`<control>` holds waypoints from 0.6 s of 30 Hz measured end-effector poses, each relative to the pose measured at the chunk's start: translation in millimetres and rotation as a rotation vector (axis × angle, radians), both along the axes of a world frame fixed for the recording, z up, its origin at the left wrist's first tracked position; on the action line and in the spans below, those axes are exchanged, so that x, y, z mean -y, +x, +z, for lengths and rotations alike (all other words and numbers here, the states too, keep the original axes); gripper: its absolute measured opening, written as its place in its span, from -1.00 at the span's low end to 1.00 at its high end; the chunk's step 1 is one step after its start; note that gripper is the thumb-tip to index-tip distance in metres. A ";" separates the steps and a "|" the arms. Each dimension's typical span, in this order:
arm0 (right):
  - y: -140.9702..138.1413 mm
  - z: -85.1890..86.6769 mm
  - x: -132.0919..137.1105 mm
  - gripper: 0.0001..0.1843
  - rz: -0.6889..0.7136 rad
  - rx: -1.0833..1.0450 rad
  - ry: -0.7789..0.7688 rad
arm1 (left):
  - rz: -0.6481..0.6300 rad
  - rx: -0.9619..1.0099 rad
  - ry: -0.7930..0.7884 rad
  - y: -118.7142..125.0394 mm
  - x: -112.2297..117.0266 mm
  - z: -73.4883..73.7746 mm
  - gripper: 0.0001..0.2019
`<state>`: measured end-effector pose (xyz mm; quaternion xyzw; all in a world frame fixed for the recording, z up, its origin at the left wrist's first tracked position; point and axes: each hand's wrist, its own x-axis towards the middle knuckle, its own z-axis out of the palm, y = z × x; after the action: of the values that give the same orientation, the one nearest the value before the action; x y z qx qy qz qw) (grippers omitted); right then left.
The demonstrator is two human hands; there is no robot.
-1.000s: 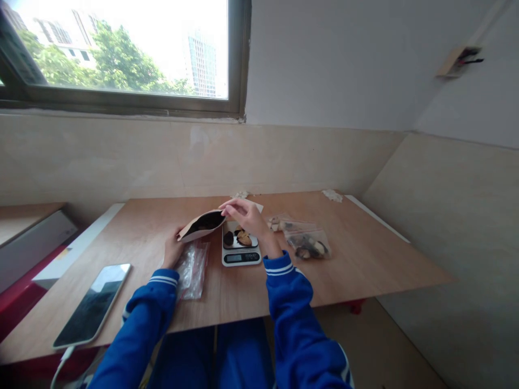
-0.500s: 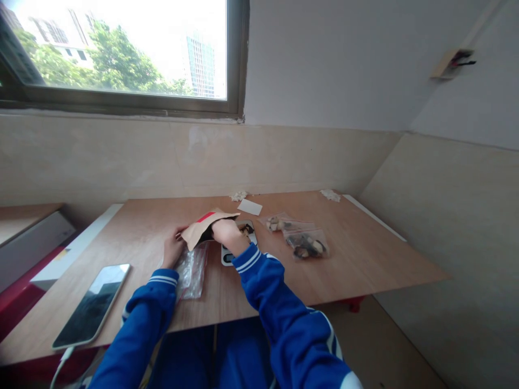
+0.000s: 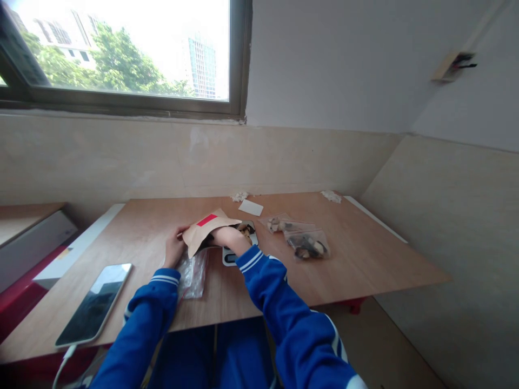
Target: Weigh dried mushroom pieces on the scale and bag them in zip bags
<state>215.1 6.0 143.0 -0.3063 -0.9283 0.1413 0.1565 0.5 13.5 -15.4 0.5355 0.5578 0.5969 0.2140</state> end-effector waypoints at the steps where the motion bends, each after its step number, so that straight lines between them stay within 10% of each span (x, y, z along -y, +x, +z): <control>1: 3.2 3.9 1.7 -0.55 0.011 0.023 -0.015 | 0.003 -0.001 -0.003 -0.2 -0.2 -0.3 -0.70; 18: 45.9 50.7 47.9 -0.74 -0.148 -0.125 0.209 | 0.000 -0.016 -0.029 3.4 7.7 8.5 -0.66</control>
<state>261.0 -41.9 193.7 -0.3466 -0.9012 0.0508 0.2552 3.9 5.8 -6.9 0.5370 0.5681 0.5844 0.2175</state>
